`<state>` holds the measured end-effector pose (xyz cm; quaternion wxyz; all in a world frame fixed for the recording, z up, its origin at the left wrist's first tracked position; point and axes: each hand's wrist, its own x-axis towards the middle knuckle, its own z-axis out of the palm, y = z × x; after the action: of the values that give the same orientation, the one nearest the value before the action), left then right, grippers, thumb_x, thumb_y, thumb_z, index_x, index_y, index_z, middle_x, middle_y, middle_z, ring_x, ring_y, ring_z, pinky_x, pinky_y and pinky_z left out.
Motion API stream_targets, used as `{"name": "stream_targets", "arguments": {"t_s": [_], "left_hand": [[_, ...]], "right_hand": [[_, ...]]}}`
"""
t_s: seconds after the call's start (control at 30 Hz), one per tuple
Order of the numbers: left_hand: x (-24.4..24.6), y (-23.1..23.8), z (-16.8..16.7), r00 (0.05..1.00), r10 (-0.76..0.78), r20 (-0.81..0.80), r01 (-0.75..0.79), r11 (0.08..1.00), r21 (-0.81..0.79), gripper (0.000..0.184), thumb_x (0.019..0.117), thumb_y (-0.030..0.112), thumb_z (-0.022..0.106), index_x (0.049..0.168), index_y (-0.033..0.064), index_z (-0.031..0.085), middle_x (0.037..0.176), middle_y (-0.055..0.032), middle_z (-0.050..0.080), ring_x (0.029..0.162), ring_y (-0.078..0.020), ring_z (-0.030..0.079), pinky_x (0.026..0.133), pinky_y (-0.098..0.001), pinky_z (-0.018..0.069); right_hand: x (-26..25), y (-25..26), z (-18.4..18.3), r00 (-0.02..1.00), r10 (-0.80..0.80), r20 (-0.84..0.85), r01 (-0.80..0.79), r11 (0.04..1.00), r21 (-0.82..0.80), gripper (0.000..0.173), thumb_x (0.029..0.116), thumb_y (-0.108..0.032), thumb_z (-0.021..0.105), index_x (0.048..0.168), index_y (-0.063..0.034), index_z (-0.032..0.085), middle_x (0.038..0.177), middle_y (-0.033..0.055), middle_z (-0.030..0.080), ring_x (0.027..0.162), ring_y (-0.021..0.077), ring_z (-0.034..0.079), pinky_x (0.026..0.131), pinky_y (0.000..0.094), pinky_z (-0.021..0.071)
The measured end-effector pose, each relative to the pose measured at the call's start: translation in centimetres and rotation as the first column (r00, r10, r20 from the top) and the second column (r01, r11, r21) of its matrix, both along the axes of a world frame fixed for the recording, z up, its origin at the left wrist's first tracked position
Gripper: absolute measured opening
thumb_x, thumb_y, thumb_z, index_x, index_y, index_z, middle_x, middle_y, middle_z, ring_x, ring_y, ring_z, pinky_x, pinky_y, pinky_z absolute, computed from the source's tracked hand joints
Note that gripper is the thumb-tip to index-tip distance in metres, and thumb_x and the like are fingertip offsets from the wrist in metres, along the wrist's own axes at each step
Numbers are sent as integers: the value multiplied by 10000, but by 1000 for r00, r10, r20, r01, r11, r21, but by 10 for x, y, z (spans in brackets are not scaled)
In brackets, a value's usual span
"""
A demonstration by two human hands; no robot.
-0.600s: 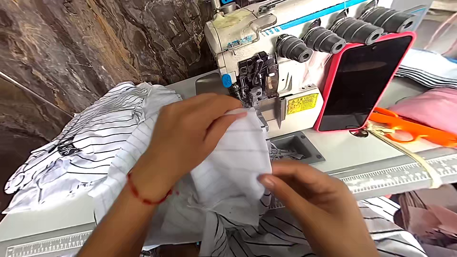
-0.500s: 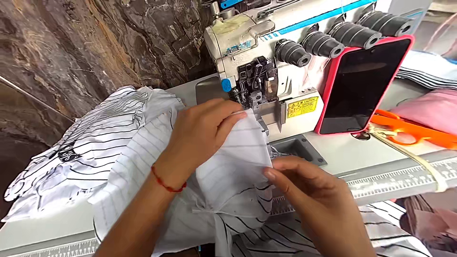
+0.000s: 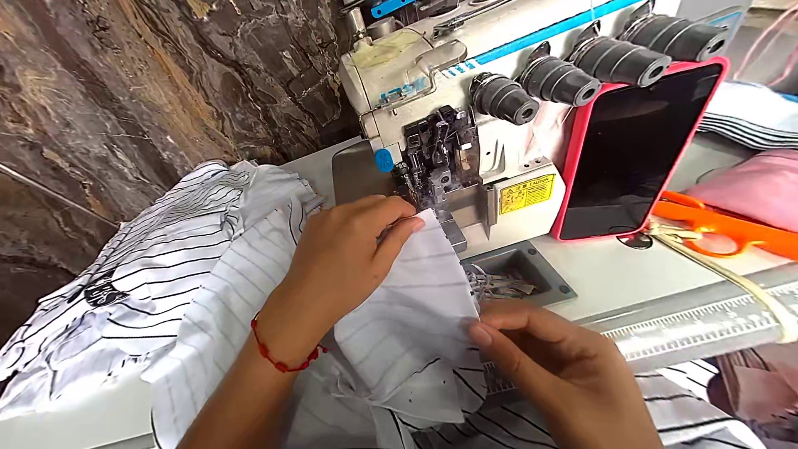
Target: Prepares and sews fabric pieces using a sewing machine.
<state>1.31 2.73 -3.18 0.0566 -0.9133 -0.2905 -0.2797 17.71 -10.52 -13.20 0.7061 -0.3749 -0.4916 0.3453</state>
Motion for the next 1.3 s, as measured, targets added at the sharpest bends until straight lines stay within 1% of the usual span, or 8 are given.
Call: {"name": "stream_targets", "arguments": {"t_s": [0.23,0.53,0.6,0.7,0.77,0.87,0.97,1.3], "left_hand": [[1,-5,5,995,24,-100,-15,996,85,230,1013,312,558,982,183,746,742,56,655,609,-82,604,503,-277,436],[7,-4,8,989,10,-145,17,982,190,186,995,274,590,1000,147,726,713,10,620,562,-147,593,451,-319,412],[10,-10,7,990,12,-141,27,962,271,147,989,203,607,989,133,737,890,-39,679,717,-198,665,546,-356,500],[21,-31,1,990,50,-129,-4,941,338,173,916,19,601,923,78,763,1046,-116,694,891,-276,645,704,-400,476],[27,-51,-9,982,166,-91,-126,931,342,188,907,11,592,969,48,766,1032,-112,705,896,-267,670,694,-367,522],[35,-71,-33,953,299,-35,-275,911,308,330,989,175,496,1148,27,744,1175,-125,720,1089,-293,691,880,-410,566],[38,-74,-47,955,295,-4,-286,929,234,590,1054,451,393,1285,-8,683,1343,-187,659,1285,-363,608,1078,-517,461],[43,-65,-52,957,283,59,-289,942,173,709,1014,598,387,1335,29,662,1371,-205,626,1325,-366,570,1112,-520,426]], "right_hand": [[-2,-9,-1,997,34,-72,-39,997,-62,78,945,-73,702,960,-135,748,1028,-111,738,918,-24,691,822,185,599],[-5,-7,1,994,25,-110,-38,993,-112,127,926,-15,692,945,-140,693,920,-127,725,793,-40,674,724,156,582],[-6,-7,4,990,22,-139,-42,988,-149,160,916,14,689,990,-124,658,863,-126,719,741,-30,675,682,162,582],[-5,-5,4,991,71,-116,-93,974,-205,300,935,7,663,1223,-11,581,855,-113,693,730,-18,656,678,171,568],[-5,-4,1,990,91,-109,-112,973,-204,206,948,-15,659,1154,-27,649,890,-107,702,774,-21,663,718,174,573],[-6,-4,-1,989,90,-121,-107,984,-142,106,977,-29,631,1050,-82,687,955,-108,719,850,-26,680,787,182,590],[-9,-3,1,994,53,-97,-66,987,-144,101,1005,-46,576,1046,-138,581,823,-177,645,715,-81,596,648,123,508],[-16,2,1,997,-43,-57,37,995,-94,131,997,-12,535,1037,-137,533,746,-187,605,643,-101,548,596,94,471]]}}
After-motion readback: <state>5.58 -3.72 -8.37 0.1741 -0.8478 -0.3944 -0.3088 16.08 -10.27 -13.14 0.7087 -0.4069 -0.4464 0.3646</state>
